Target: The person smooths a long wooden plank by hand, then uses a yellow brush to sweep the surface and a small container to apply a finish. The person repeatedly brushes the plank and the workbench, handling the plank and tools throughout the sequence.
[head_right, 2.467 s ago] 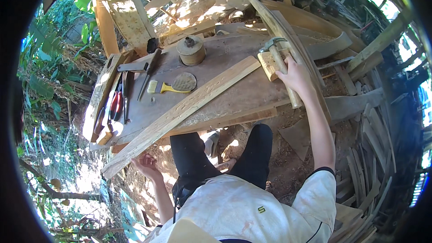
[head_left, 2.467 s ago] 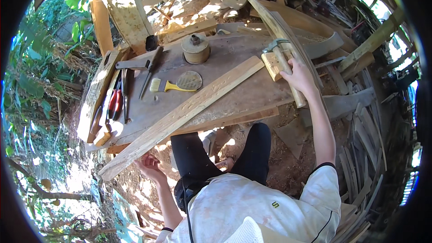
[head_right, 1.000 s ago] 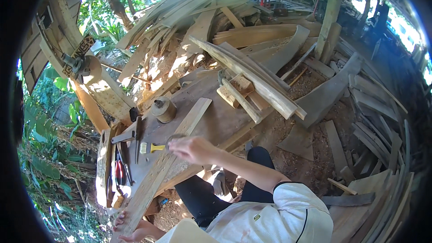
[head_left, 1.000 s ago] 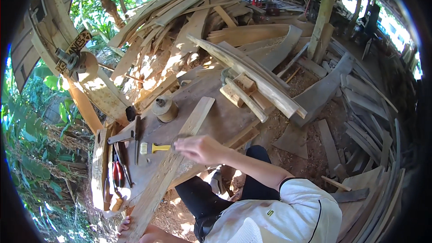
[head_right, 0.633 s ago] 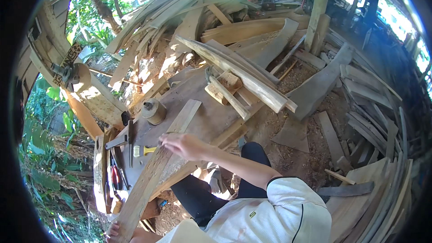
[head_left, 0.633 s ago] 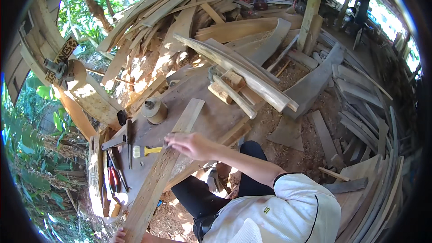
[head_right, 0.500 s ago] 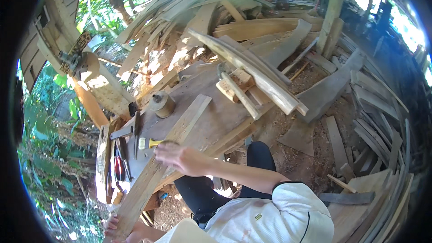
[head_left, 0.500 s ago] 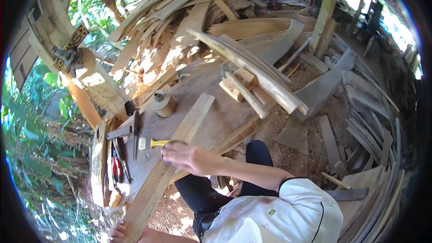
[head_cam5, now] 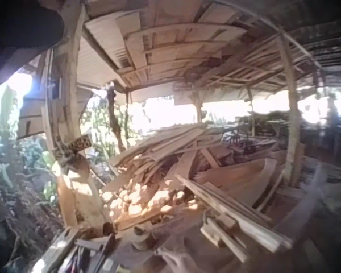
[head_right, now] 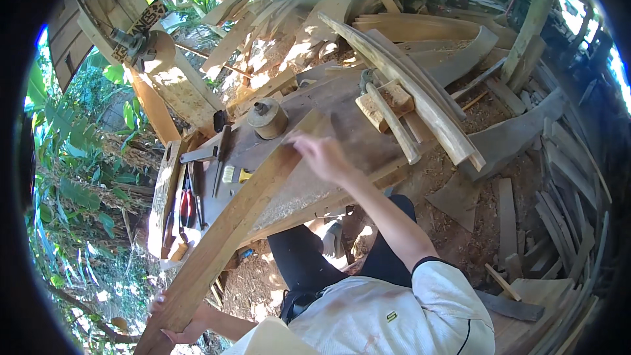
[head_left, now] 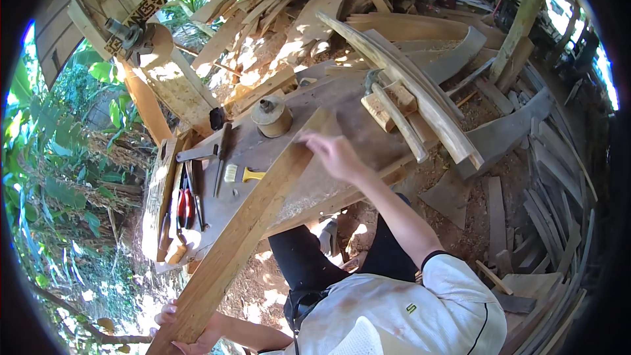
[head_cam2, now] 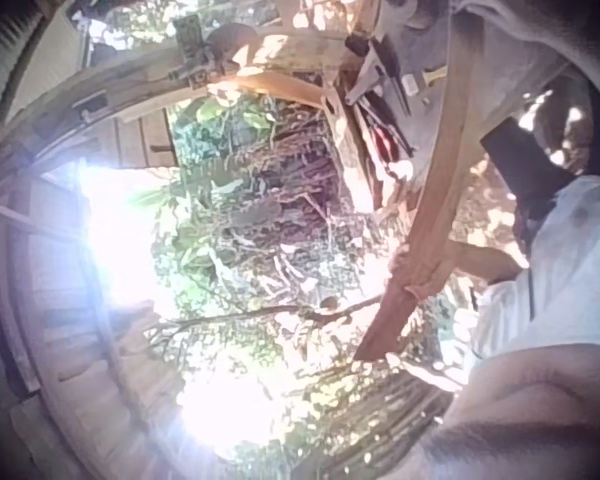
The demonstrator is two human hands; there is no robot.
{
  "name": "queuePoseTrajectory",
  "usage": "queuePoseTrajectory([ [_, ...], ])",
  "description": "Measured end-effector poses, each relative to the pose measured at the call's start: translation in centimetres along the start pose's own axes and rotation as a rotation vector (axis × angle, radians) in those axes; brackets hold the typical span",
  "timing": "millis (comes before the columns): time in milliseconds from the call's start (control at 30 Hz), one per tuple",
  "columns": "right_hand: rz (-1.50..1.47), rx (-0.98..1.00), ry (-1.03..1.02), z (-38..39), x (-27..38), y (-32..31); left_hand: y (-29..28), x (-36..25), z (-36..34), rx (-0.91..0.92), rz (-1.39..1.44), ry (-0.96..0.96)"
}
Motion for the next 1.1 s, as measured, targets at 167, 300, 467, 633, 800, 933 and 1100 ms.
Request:
queuePoseTrajectory([
  [167,0.027,-0.033,-0.347,0.9,7.0,2.9,1.2,0.3,0.8,-0.239,-0.048,0.058],
  [300,-0.054,0.028,-0.226,-1.2,4.5,3.1,-1.3,-1.0,-0.7,-0.095,-0.074,0.074],
  [467,-0.044,0.017,-0.065,-2.0,3.8,1.0,-1.9,-2.3,-0.7,0.114,-0.014,0.26],
  [633,-0.11,-0.006,-0.148,-1.6,3.2,0.2,-1.8,-2.5,-1.5,0.151,-0.012,0.229],
  [800,-0.053,-0.019,-0.109,-2.6,2.5,1.1,-8.2,-4.4,-2.0,-0.051,-0.182,0.568],
  [933,0.003,-0.004,-0.093,-2.1,2.1,0.1,-2.1,-4.0,-2.8,0.403,0.111,0.184],
  [1100,0.04,-0.048,0.064,-2.8,0.8,-0.5,3.3,-3.5,-2.3,0.253,-0.116,0.152],
])
Point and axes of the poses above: each hand's wrist, its own z-axis away from the middle knuckle, its own y-axis out of the palm, x = y × z, the point moved 5 cm from there along -z, towards the middle knuckle, and after that the axes turned 2 degrees about y, right-handed, at the moved point
